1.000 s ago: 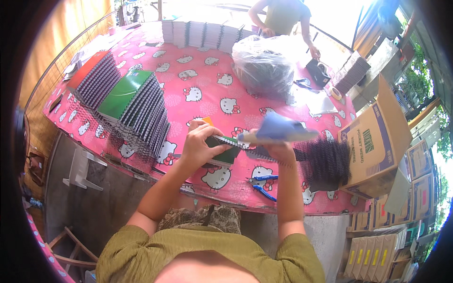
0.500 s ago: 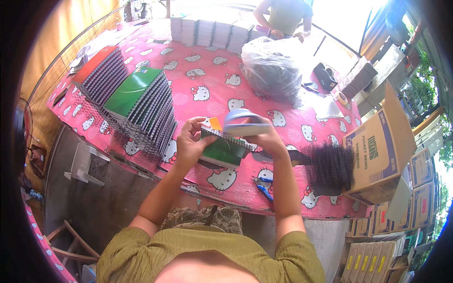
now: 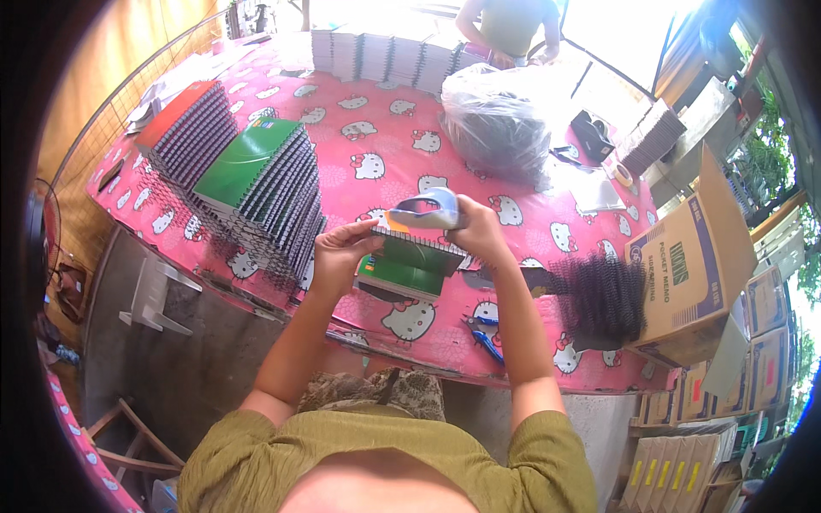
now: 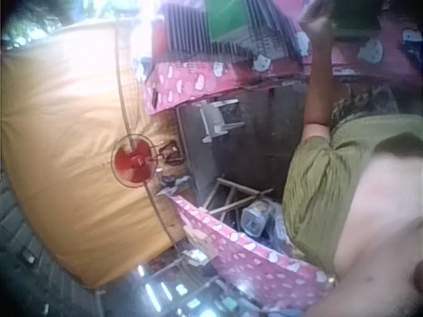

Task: The person assembles notebooks by sliding spiral bindings through the pre-punched holes of notebook covers and pages, then using a pair of shears to trim the excess binding wire.

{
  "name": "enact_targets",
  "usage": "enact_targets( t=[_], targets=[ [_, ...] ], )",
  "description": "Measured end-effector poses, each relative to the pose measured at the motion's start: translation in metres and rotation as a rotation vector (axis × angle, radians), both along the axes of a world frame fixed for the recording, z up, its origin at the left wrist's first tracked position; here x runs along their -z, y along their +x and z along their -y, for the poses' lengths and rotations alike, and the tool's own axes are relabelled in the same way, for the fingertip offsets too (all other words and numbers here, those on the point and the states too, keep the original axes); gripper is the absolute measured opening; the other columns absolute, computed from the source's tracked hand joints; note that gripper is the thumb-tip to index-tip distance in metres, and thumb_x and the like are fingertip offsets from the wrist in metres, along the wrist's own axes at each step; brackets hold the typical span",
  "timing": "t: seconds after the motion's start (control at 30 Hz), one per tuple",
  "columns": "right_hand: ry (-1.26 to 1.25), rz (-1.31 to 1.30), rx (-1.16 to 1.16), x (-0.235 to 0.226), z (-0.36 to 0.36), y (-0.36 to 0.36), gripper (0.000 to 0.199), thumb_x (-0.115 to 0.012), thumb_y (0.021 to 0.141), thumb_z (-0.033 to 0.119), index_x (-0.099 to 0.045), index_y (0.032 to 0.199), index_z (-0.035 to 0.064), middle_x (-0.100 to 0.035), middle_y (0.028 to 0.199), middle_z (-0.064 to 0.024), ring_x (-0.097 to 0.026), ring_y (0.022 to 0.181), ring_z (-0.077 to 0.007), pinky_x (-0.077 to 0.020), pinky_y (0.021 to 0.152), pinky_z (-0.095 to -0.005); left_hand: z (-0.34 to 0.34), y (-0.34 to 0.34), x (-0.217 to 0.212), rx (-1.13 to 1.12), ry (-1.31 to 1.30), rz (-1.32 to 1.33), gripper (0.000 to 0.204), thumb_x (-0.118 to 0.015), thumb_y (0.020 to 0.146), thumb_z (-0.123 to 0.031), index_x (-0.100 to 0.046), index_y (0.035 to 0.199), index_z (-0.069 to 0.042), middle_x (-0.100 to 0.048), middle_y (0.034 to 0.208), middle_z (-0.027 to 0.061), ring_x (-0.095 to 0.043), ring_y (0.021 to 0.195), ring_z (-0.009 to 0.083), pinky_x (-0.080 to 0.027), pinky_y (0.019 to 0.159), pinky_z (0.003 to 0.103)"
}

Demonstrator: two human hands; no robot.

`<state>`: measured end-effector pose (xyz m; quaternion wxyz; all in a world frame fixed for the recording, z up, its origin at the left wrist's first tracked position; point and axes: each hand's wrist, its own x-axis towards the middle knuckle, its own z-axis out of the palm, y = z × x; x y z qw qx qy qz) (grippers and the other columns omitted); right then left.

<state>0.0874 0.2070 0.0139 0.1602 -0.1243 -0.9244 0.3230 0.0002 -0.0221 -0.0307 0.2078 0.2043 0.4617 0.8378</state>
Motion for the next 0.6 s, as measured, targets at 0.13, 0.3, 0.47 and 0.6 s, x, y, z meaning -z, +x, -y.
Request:
enact_targets(
  t=[0.13, 0.3, 0.47, 0.6],
  targets=[
    [0.345, 0.040, 0.227, 0.041, -0.043, 0.040, 0.055, -0.077, 0.067, 0.019, -0.057, 0.114, -0.0026, -0.055, 0.119, -0.0251, -0.055, 0.109, -0.0405, -0.0454, 0.092, -0.0463, -0.007, 0.004, -0.028, 0.098, -0.030, 0.046, 0.021, -0.074, 0.078, 0.002, -0.060, 0.093, 0.001, -0.067, 0.090, 0.0106, -0.065, 0.082, 0.0124, -0.055, 0.073, 0.024],
    [0.338, 0.114, 0.243, 0.037, 0.003, 0.117, 0.068, -0.077, 0.072, 0.036, -0.052, 0.124, 0.0005, -0.043, 0.133, -0.0247, -0.042, 0.123, -0.0422, -0.0355, 0.102, -0.0501, -0.014, 0.010, -0.041, -0.328, 0.018, -0.630, 0.019, -0.073, 0.076, 0.004, -0.062, 0.091, -0.002, -0.069, 0.087, 0.0089, -0.066, 0.082, 0.0174, -0.054, 0.074, 0.030],
    [0.489, 0.181, 0.188, 0.059, 0.063, 0.190, 0.061, -0.073, 0.077, 0.034, -0.054, 0.124, 0.0000, -0.047, 0.127, -0.0235, -0.045, 0.120, -0.0387, -0.0370, 0.099, -0.0486, 0.000, 0.039, -0.026, -0.342, -0.133, -0.986, 0.023, -0.075, 0.071, 0.004, -0.067, 0.090, -0.003, -0.070, 0.095, 0.0086, -0.067, 0.083, 0.0230, -0.055, 0.073, 0.033],
    [0.194, 0.076, 0.289, 0.064, 0.067, 0.184, 0.046, -0.074, 0.078, 0.026, -0.060, 0.114, 0.0004, -0.056, 0.107, -0.0169, -0.055, 0.103, -0.0305, -0.0471, 0.084, -0.0391, -0.001, 0.056, -0.008, -0.350, -0.218, -0.817, 0.017, -0.077, 0.072, 0.000, -0.067, 0.086, 0.000, -0.068, 0.094, 0.0105, -0.068, 0.077, 0.0159, -0.057, 0.062, 0.026]
  ],
)
